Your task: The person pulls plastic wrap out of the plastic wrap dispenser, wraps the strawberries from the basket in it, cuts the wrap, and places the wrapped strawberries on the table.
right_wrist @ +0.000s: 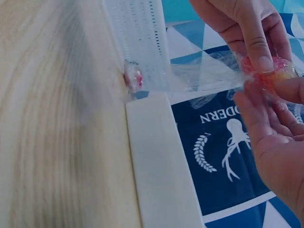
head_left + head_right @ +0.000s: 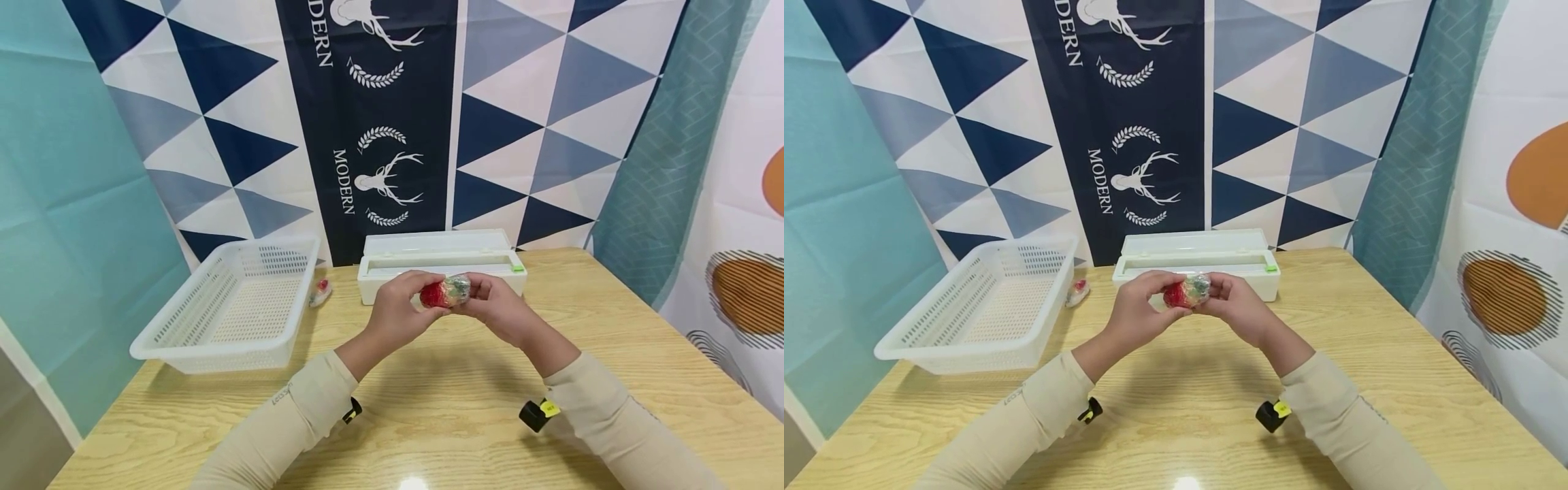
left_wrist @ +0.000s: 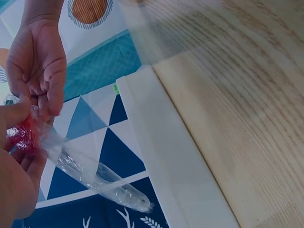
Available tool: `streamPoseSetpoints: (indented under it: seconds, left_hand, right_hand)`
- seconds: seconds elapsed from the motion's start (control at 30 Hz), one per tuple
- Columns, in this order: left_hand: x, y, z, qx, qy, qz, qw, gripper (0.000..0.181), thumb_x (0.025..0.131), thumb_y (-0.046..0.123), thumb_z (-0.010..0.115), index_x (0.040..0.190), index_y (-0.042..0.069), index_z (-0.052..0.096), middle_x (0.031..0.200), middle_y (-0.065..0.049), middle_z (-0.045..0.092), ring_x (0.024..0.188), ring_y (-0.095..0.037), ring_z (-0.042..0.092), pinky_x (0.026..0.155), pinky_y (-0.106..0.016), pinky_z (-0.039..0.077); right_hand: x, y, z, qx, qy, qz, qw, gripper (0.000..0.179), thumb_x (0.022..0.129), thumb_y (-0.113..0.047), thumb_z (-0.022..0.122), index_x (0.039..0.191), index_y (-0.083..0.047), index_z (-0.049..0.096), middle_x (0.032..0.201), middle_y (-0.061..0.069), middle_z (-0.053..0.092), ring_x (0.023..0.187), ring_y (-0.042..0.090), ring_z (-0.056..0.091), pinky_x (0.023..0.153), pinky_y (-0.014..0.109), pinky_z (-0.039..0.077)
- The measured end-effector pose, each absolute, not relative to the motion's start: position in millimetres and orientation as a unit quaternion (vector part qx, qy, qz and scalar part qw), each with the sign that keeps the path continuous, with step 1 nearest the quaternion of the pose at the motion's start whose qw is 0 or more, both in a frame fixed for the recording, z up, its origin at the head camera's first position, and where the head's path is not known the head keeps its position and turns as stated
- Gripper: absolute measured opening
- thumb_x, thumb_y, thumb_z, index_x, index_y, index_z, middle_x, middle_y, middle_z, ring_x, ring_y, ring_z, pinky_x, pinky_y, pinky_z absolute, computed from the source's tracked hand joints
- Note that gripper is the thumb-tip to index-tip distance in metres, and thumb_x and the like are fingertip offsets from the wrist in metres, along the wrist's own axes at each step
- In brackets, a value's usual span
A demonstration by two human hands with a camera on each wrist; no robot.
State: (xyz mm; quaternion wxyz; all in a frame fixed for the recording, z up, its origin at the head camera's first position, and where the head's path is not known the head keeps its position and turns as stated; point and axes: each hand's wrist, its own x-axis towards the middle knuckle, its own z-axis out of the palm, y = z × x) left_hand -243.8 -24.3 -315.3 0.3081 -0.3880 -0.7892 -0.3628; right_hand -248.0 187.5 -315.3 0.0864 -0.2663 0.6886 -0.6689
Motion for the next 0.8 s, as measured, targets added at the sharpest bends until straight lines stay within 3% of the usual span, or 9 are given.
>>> streamPoseSetpoints:
  seconds: [0.2, 0.27, 0.47, 0.63, 0.8]
  left_hand:
    - [-243, -25, -315, -0.4, -0.788, -0.347, 0.315, 0.052, 0.074, 0.017, 0.087, 0.12, 0.005, 0.067, 0.115, -0.007, 0.069, 0.105, -0.016, 0.063, 0.085, -0.016, 0.049]
    - [-244, -27, -313, -0.399, -0.794, -0.342, 0.305, 0.052, 0.075, 0.017, 0.086, 0.122, 0.005, 0.066, 0.116, -0.006, 0.068, 0.105, -0.015, 0.062, 0.085, -0.016, 0.049]
    - [-243, -37, -306, -0.39, -0.83, -0.3, 0.262, 0.048, 0.076, 0.014, 0.085, 0.121, 0.006, 0.067, 0.114, -0.005, 0.067, 0.104, -0.017, 0.061, 0.087, -0.019, 0.049]
    - [-242, -40, -306, -0.39, -0.833, -0.264, 0.29, 0.046, 0.074, 0.01, 0.085, 0.117, 0.008, 0.069, 0.113, -0.004, 0.067, 0.105, -0.018, 0.06, 0.09, -0.024, 0.05]
    - [-242, -39, -309, -0.405, -0.821, -0.245, 0.32, 0.043, 0.073, 0.008, 0.084, 0.114, 0.009, 0.071, 0.109, -0.004, 0.067, 0.102, -0.018, 0.059, 0.09, -0.026, 0.05]
  right_hand:
    - [-245, 181, -323, -0.302, 0.555, -0.762, 0.144, 0.036, 0.095, 0.011, 0.044, 0.128, -0.001, 0.053, 0.125, 0.006, 0.06, 0.11, 0.018, 0.062, 0.095, 0.033, 0.049]
    - [-244, 178, -324, -0.309, 0.53, -0.774, 0.157, 0.039, 0.094, 0.011, 0.04, 0.13, 0.001, 0.051, 0.128, 0.007, 0.059, 0.111, 0.019, 0.062, 0.096, 0.035, 0.048]
    - [-240, 172, -316, -0.264, 0.699, -0.658, 0.091, 0.047, 0.094, 0.001, 0.049, 0.139, 0.011, 0.039, 0.125, 0.012, 0.057, 0.102, 0.021, 0.063, 0.089, 0.03, 0.051]
    - [-236, 169, -308, -0.226, 0.719, -0.655, 0.06, 0.047, 0.092, -0.003, 0.05, 0.137, 0.009, 0.04, 0.127, 0.019, 0.052, 0.103, 0.021, 0.062, 0.092, 0.03, 0.05]
    - [-234, 164, -309, -0.194, 0.702, -0.683, 0.047, 0.037, 0.096, -0.004, 0.057, 0.127, 0.013, 0.047, 0.109, 0.011, 0.059, 0.093, 0.016, 0.067, 0.088, 0.034, 0.053]
